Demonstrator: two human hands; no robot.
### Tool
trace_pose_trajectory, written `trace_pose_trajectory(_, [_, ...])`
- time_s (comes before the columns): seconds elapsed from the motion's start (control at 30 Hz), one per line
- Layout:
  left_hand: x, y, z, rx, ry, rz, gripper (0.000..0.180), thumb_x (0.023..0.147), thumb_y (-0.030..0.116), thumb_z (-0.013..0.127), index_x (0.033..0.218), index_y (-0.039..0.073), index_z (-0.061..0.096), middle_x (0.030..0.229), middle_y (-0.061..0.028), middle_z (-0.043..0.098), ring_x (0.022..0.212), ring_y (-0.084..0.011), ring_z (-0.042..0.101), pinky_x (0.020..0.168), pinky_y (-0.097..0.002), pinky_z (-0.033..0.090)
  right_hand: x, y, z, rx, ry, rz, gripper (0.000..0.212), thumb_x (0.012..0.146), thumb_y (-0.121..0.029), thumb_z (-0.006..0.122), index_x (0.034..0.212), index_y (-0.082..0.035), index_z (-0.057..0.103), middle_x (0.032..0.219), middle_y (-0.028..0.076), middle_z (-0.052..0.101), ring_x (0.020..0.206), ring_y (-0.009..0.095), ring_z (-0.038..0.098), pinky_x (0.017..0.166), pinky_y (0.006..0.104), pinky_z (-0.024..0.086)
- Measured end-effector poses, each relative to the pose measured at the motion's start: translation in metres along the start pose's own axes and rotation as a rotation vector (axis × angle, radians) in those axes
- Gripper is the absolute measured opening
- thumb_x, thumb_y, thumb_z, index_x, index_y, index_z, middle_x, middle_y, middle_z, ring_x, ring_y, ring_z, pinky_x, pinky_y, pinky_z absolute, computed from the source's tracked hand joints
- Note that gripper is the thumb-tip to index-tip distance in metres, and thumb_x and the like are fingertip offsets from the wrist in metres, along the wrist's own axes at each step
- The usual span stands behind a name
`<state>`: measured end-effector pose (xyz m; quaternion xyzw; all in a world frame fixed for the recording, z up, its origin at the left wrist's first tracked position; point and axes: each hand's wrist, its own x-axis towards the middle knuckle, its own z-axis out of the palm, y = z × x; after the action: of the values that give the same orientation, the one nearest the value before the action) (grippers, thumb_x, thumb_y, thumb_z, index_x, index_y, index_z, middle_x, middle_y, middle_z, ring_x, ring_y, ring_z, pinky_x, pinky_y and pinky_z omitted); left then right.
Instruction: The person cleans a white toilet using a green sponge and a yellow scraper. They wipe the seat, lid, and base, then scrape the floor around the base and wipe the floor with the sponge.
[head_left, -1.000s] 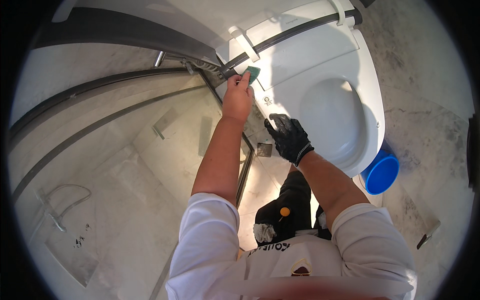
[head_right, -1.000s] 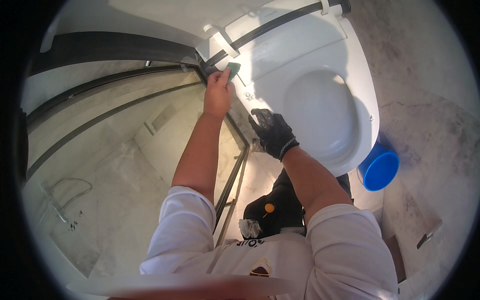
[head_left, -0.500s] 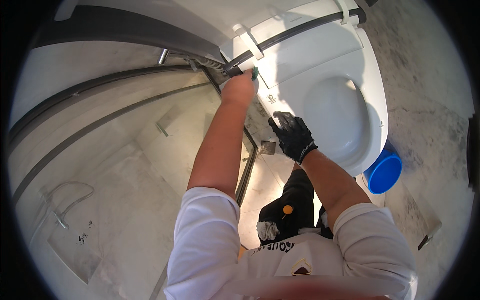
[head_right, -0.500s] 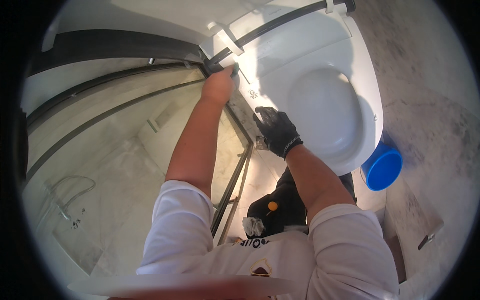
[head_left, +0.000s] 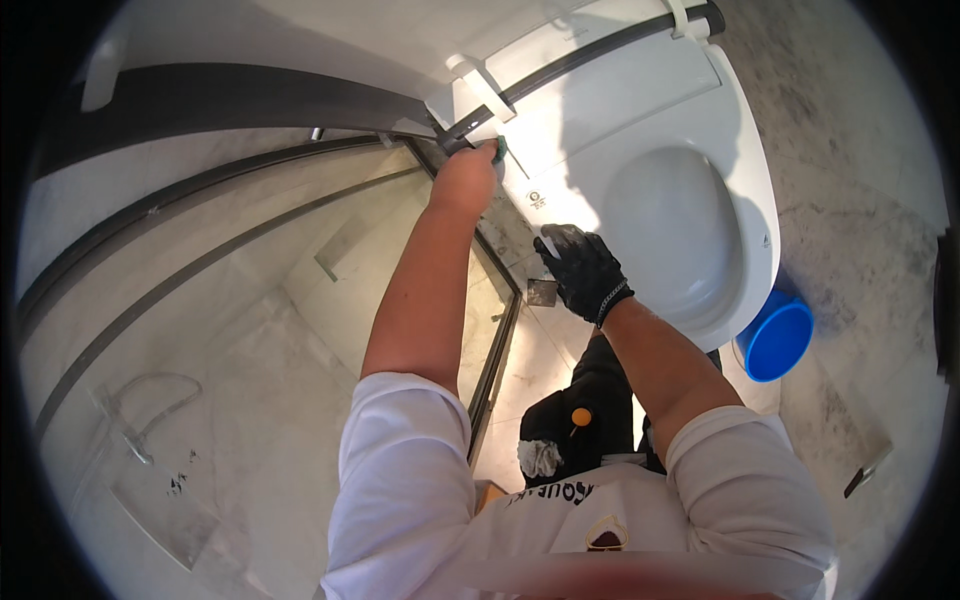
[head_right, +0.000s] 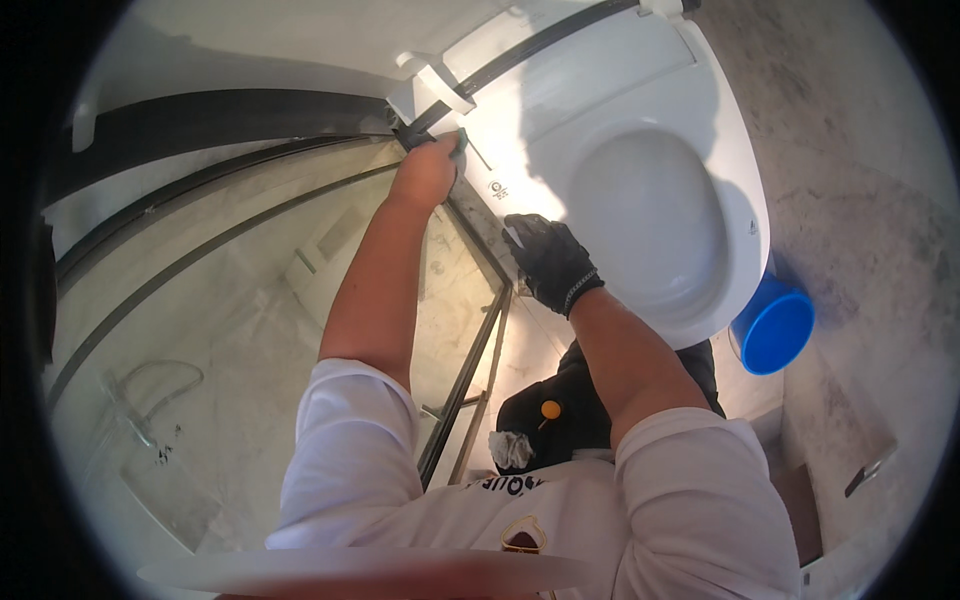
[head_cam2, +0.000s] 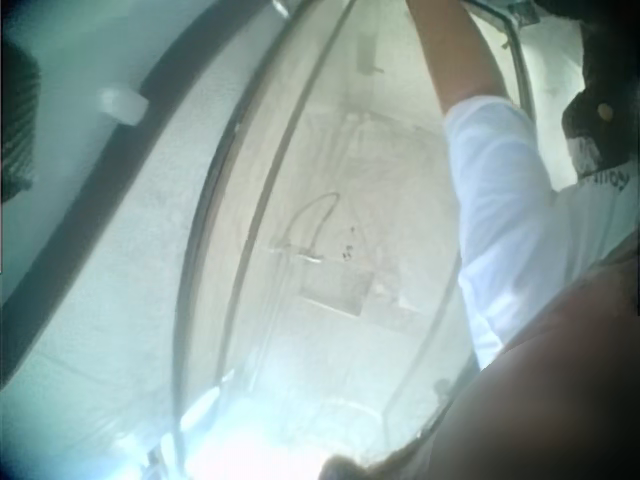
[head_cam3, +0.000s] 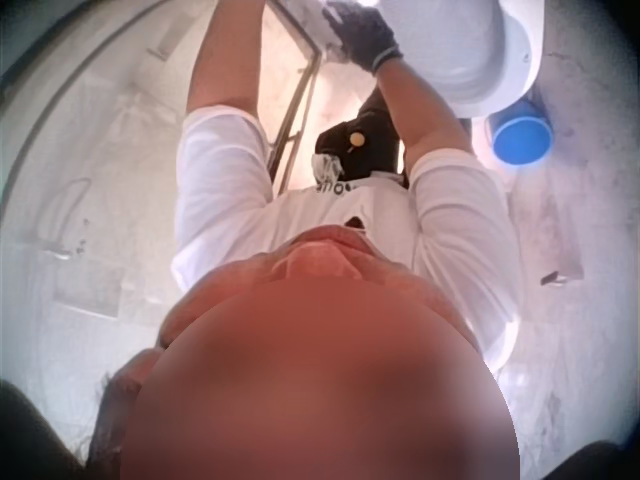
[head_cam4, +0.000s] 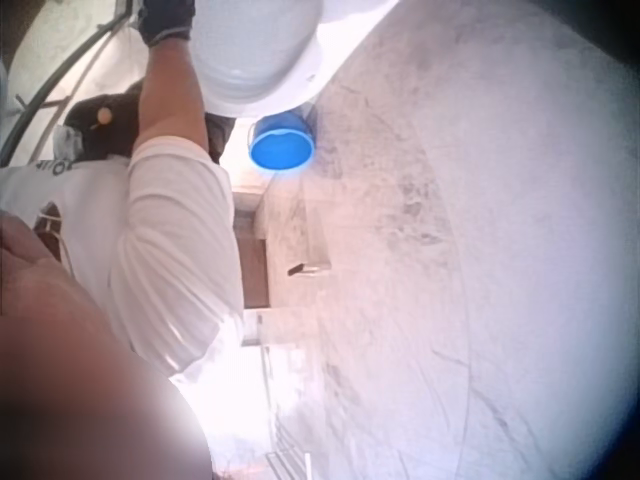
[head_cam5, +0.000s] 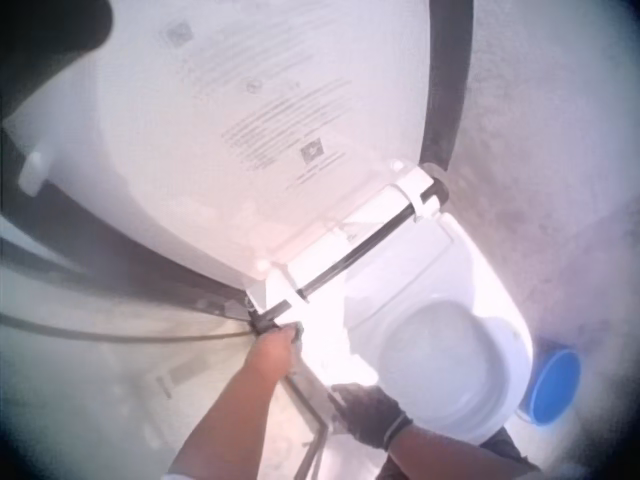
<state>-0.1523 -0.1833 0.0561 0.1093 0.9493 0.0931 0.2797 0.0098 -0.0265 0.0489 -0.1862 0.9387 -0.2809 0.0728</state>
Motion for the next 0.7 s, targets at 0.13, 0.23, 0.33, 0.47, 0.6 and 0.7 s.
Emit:
trace_pose_trajectory(0.13, [-0.008, 0.000, -0.004, 0.082, -0.029, -0.096, 0.032, 0.082, 0.012, 0.042, 0.112, 0.008, 0.055, 0.097, -0.0202, 0.057, 0.089, -0.0330, 0.057, 0.078, -0.0390, 0.046, 0.000, 0.002, 0.003, -0.008, 0.019, -0.026, 0.041, 0.069, -0.010, 0.059, 0.109, -0.010, 0.050, 0.124, 0.009, 0.043, 0.114, 0.024, 0.042, 0.090, 0.0357, 0.036])
trace_pose_trajectory(0.23, [-0.018, 0.000, 0.003, -0.018, 0.164, -0.064, 0.033, 0.081, 0.010, 0.042, 0.111, 0.007, 0.055, 0.094, -0.0203, 0.058, 0.087, -0.0339, 0.057, 0.077, -0.0397, 0.046, -0.002, 0.004, 0.007, 0.000, -0.087, -0.002, 0.063, 0.064, -0.016, 0.062, 0.125, -0.012, 0.044, 0.129, 0.009, 0.039, 0.118, 0.024, 0.038, 0.096, 0.0378, 0.032])
trace_pose_trajectory(0.33, [-0.015, -0.001, 0.013, -0.112, 0.233, 0.007, 0.034, 0.079, 0.007, 0.044, 0.110, 0.006, 0.055, 0.088, -0.0214, 0.058, 0.083, -0.0355, 0.056, 0.075, -0.0410, 0.045, -0.005, 0.005, 0.011, 0.004, -0.110, 0.006, 0.066, 0.063, -0.017, 0.063, 0.125, -0.013, 0.043, 0.130, 0.009, 0.039, 0.117, 0.024, 0.039, 0.095, 0.0382, 0.032])
trace_pose_trajectory(0.47, [-0.001, -0.008, 0.013, -0.070, 0.086, 0.024, 0.035, 0.078, 0.006, 0.043, 0.112, 0.007, 0.055, 0.088, -0.0214, 0.057, 0.084, -0.0356, 0.056, 0.077, -0.0411, 0.045, -0.005, 0.004, 0.012, -0.028, -0.107, 0.006, 0.067, 0.062, -0.017, 0.064, 0.126, -0.014, 0.043, 0.129, 0.008, 0.040, 0.116, 0.024, 0.039, 0.094, 0.0383, 0.033])
trace_pose_trajectory(0.6, [-0.014, -0.015, 0.004, 0.010, 0.071, 0.009, 0.037, 0.078, 0.006, 0.043, 0.113, 0.008, 0.055, 0.090, -0.0212, 0.057, 0.086, -0.0358, 0.055, 0.078, -0.0416, 0.045, -0.002, 0.002, 0.008, -0.032, -0.125, 0.013, 0.067, 0.062, -0.017, 0.064, 0.125, -0.014, 0.043, 0.129, 0.008, 0.041, 0.117, 0.023, 0.039, 0.094, 0.0383, 0.033])
trace_pose_trajectory(0.7, [-0.029, -0.013, 0.000, -0.084, 0.101, -0.135, 0.035, 0.078, 0.006, 0.044, 0.111, 0.008, 0.055, 0.092, -0.0209, 0.058, 0.086, -0.0357, 0.056, 0.078, -0.0418, 0.045, 0.000, 0.000, 0.005, -0.007, -0.074, 0.015, 0.061, 0.063, -0.015, 0.064, 0.121, -0.013, 0.045, 0.126, 0.008, 0.042, 0.115, 0.023, 0.041, 0.091, 0.0378, 0.034])
